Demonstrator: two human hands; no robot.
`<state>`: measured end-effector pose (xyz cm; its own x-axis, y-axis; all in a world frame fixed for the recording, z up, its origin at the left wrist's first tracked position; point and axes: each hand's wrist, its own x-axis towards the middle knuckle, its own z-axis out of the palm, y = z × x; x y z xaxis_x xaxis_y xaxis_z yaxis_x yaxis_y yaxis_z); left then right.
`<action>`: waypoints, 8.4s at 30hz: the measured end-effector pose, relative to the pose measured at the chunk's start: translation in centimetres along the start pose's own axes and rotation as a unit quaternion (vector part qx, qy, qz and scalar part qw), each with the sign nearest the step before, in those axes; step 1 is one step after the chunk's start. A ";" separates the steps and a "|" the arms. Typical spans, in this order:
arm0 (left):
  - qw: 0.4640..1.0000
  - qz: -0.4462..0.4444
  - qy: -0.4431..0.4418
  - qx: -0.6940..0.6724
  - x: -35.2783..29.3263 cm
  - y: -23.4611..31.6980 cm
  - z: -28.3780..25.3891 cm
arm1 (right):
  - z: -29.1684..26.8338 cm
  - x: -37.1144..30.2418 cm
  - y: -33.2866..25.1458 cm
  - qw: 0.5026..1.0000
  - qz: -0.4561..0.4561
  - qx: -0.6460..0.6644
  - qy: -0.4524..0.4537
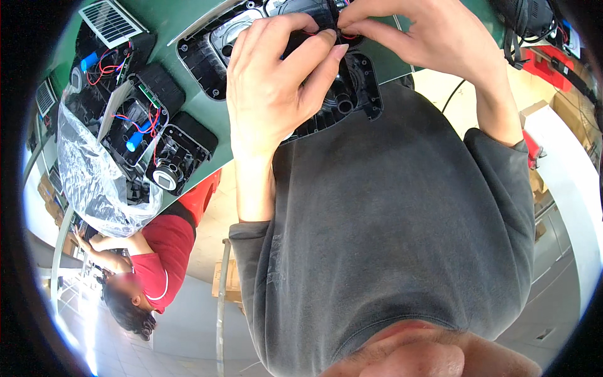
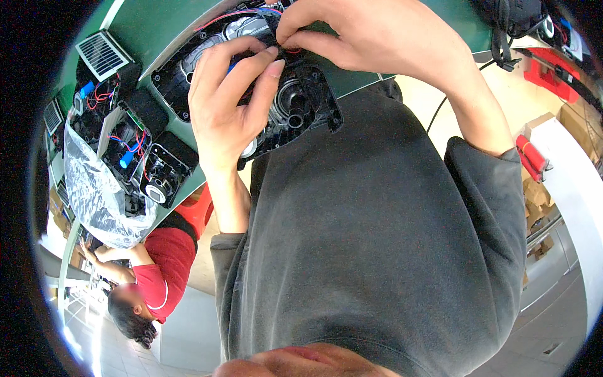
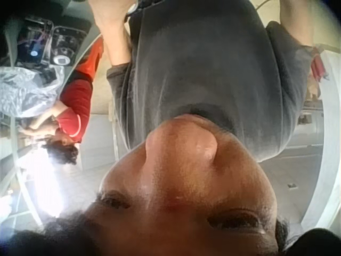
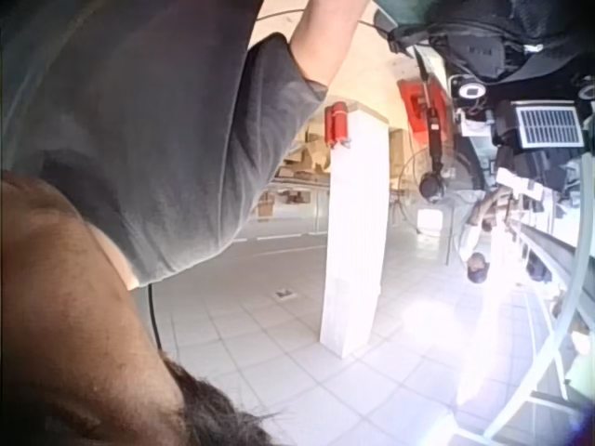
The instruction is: Assembling electronic speaker and lighting components by connecting wires and housing parts.
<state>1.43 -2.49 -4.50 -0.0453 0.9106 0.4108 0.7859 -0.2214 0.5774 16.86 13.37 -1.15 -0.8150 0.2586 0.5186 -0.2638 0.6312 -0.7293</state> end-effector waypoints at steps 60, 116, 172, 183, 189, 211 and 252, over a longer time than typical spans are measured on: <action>0.971 -0.010 -0.104 0.214 6.3 0.8 -3.5 | 1.4 1.1 -3.1 0.937 0.103 -0.335 -0.010; 0.971 -0.029 0.075 0.225 -4.9 0.1 -13.3 | 1.7 -5.9 -0.7 0.966 -0.041 -0.252 -0.029; 0.989 0.001 0.025 0.145 -0.4 1.7 0.5 | 2.6 -8.3 -0.8 0.979 0.037 -0.198 -0.027; 0.946 0.052 0.209 0.244 -2.9 -1.9 -11.6 | 2.5 -8.1 -0.5 0.976 0.094 -0.195 -0.035; 0.803 -0.400 0.083 0.433 -16.9 -15.7 -25.1 | 1.2 -6.6 0.4 0.984 0.061 -0.145 0.080; 0.973 -0.037 0.229 0.002 1.0 6.1 -2.4 | 2.5 -1.1 -4.3 0.792 0.334 0.504 0.079; 0.987 0.000 0.072 0.145 6.7 -1.0 -2.4 | -5.6 3.1 5.8 0.925 0.324 0.192 -0.047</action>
<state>-1.11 3.03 -0.62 -0.1159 0.8469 0.5190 0.9287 -0.0929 0.3591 15.70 21.95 -1.21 -0.9032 0.4148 -0.1105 0.1464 0.0557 -0.9877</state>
